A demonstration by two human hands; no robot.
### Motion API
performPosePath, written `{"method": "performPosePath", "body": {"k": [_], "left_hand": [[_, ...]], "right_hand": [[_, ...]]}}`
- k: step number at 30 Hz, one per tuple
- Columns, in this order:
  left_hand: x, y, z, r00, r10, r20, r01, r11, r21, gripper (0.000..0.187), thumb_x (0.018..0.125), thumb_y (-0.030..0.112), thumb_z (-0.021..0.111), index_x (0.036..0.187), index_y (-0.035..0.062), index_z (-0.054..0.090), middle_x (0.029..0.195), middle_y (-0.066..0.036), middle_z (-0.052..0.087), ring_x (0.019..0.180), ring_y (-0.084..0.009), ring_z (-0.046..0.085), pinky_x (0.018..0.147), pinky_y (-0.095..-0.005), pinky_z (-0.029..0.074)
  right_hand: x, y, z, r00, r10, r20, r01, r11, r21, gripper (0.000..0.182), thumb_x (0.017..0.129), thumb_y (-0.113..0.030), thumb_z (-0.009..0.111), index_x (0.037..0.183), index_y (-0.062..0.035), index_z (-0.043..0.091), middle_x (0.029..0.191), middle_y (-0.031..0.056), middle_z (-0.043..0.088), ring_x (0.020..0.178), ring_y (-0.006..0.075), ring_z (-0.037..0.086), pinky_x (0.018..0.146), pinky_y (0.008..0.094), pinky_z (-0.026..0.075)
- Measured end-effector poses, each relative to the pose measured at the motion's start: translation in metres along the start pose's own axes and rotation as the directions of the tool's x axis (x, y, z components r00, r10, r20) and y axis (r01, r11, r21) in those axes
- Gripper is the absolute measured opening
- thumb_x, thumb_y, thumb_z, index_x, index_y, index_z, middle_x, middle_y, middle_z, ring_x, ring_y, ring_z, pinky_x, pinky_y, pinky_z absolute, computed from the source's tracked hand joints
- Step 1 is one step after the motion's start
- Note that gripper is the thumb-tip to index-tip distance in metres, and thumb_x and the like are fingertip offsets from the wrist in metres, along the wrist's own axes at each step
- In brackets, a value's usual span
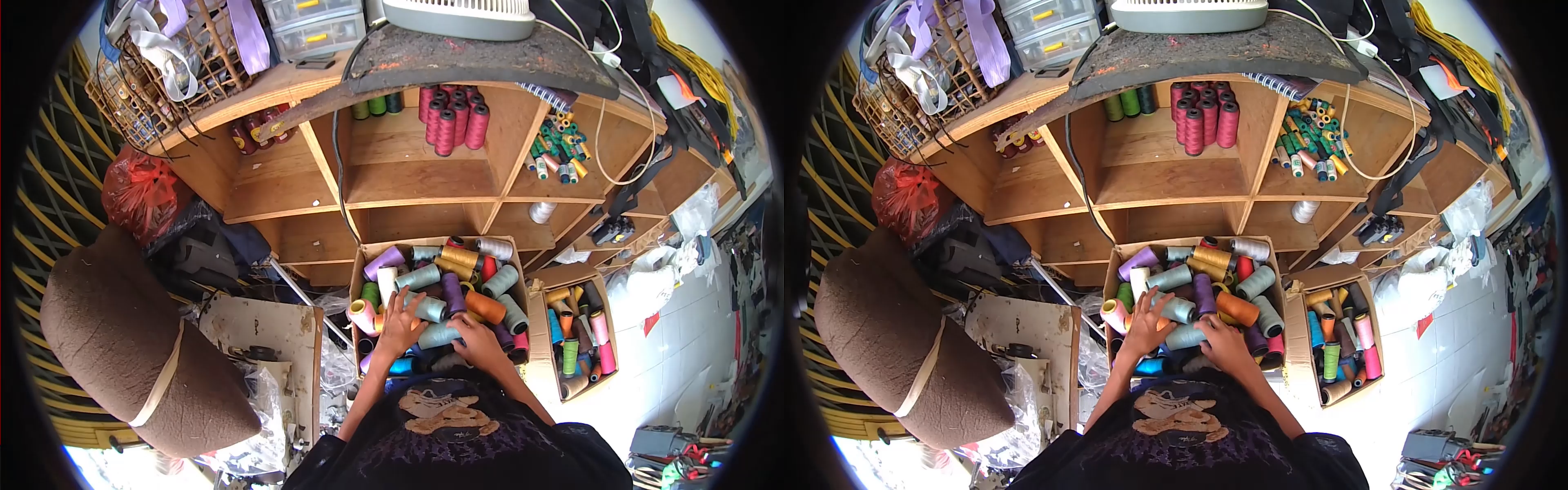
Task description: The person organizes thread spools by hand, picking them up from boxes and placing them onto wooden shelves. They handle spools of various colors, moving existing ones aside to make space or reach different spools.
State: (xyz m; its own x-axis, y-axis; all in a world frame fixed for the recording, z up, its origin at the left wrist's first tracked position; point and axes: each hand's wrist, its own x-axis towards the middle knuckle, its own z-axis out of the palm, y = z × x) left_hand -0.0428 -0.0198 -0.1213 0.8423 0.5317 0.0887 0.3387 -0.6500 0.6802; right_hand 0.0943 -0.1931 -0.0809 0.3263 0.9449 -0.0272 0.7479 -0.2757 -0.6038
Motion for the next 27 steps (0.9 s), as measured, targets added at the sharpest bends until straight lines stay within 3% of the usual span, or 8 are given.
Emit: {"method": "performPosePath", "body": {"k": [7, 10, 13, 16, 19, 21, 23, 27], "left_hand": [[0.0, 0.003, -0.002, 0.999, 0.014, -0.052, -0.012, 0.999, 0.032, 0.08, 0.074, 0.015, 0.074, 0.144, 0.0186, 0.036, 0.146, -0.022, 0.031, 0.134, -0.0461, 0.03, 0.108, -0.0509, 0.032], [0.001, 0.001, -0.007, 0.997, -0.026, -0.077, 0.024, 0.999, -0.027, 0.088, 0.073, 0.012, 0.073, 0.147, 0.0196, 0.028, 0.147, -0.024, 0.03, 0.135, -0.0468, 0.029, 0.108, -0.0523, 0.032], [0.001, -0.004, -0.009, 0.994, -0.036, -0.102, 0.033, 0.999, -0.034, 0.088, 0.072, 0.013, 0.074, 0.147, 0.0189, 0.029, 0.145, -0.024, 0.033, 0.133, -0.0467, 0.032, 0.107, -0.0522, 0.032], [0.0, -0.008, -0.01, 0.995, -0.032, -0.096, 0.03, 0.999, -0.025, 0.088, 0.071, 0.012, 0.076, 0.146, 0.0182, 0.03, 0.143, -0.024, 0.035, 0.132, -0.0455, 0.034, 0.106, -0.0504, 0.034], [-0.003, -0.009, -0.01, 0.996, -0.049, -0.078, 0.045, 0.998, -0.045, 0.087, 0.071, 0.009, 0.076, 0.145, 0.0176, 0.033, 0.143, -0.025, 0.036, 0.129, -0.0448, 0.037, 0.105, -0.0491, 0.036], [-0.004, -0.011, -0.009, 0.997, -0.06, -0.046, 0.058, 0.997, -0.049, 0.086, 0.07, 0.009, 0.076, 0.145, 0.0175, 0.033, 0.143, -0.025, 0.035, 0.128, -0.045, 0.039, 0.104, -0.0492, 0.037], [-0.004, -0.008, -0.011, 0.997, -0.042, -0.061, 0.038, 0.997, -0.069, 0.077, 0.07, 0.008, 0.076, 0.139, 0.0127, 0.042, 0.134, -0.025, 0.044, 0.121, -0.044, 0.046, 0.101, -0.0494, 0.039], [0.0, -0.021, -0.025, 0.999, 0.022, -0.04, -0.028, 0.988, -0.155, 0.062, 0.072, 0.003, 0.073, 0.13, 0.007, 0.051, 0.116, -0.021, 0.059, 0.108, -0.0376, 0.057, 0.093, -0.0415, 0.047]], "right_hand": [[0.002, 0.0, 0.002, 0.999, -0.046, -0.01, 0.045, 0.998, -0.05, 0.052, 0.076, -0.017, 0.071, 0.123, -0.0079, 0.051, 0.12, 0.0149, 0.048, 0.099, 0.0363, 0.06, 0.083, 0.0441, 0.05], [0.009, -0.008, -0.005, 0.978, 0.098, 0.184, -0.077, 0.99, -0.117, 0.054, 0.075, -0.021, 0.074, 0.122, -0.0062, 0.052, 0.119, 0.0155, 0.049, 0.099, 0.037, 0.06, 0.085, 0.0447, 0.05], [0.014, -0.01, -0.004, 0.957, 0.1, 0.274, -0.069, 0.99, -0.122, 0.056, 0.073, -0.025, 0.077, 0.12, -0.0051, 0.054, 0.114, 0.0167, 0.052, 0.099, 0.0365, 0.061, 0.086, 0.0449, 0.05], [0.014, 0.001, -0.002, 0.969, 0.02, 0.244, 0.001, 0.996, -0.087, 0.054, 0.072, -0.027, 0.077, 0.117, -0.0048, 0.057, 0.101, 0.0159, 0.059, 0.092, 0.0348, 0.062, 0.08, 0.0431, 0.05], [0.017, 0.009, -0.02, 0.94, 0.01, 0.34, -0.028, 0.998, 0.05, 0.051, 0.071, -0.027, 0.077, 0.113, -0.0053, 0.058, 0.103, 0.0176, 0.062, 0.094, 0.035, 0.062, 0.08, 0.0447, 0.049], [0.019, 0.012, -0.029, 0.918, 0.048, 0.393, -0.095, 0.99, 0.103, 0.053, 0.069, -0.027, 0.078, 0.115, -0.0061, 0.06, 0.096, 0.0162, 0.063, 0.09, 0.0322, 0.062, 0.078, 0.0403, 0.049], [0.016, 0.017, -0.032, 0.906, 0.064, 0.418, -0.136, 0.98, 0.145, 0.055, 0.069, -0.026, 0.078, 0.117, -0.0065, 0.06, 0.094, 0.0161, 0.063, 0.089, 0.0312, 0.062, 0.078, 0.0387, 0.049], [0.0, 0.051, -0.028, 0.969, 0.0, 0.246, -0.039, 0.988, 0.152, 0.057, 0.068, -0.024, 0.081, 0.119, -0.0069, 0.061, 0.09, 0.0124, 0.062, 0.082, 0.0265, 0.062, 0.074, 0.0357, 0.05]]}}
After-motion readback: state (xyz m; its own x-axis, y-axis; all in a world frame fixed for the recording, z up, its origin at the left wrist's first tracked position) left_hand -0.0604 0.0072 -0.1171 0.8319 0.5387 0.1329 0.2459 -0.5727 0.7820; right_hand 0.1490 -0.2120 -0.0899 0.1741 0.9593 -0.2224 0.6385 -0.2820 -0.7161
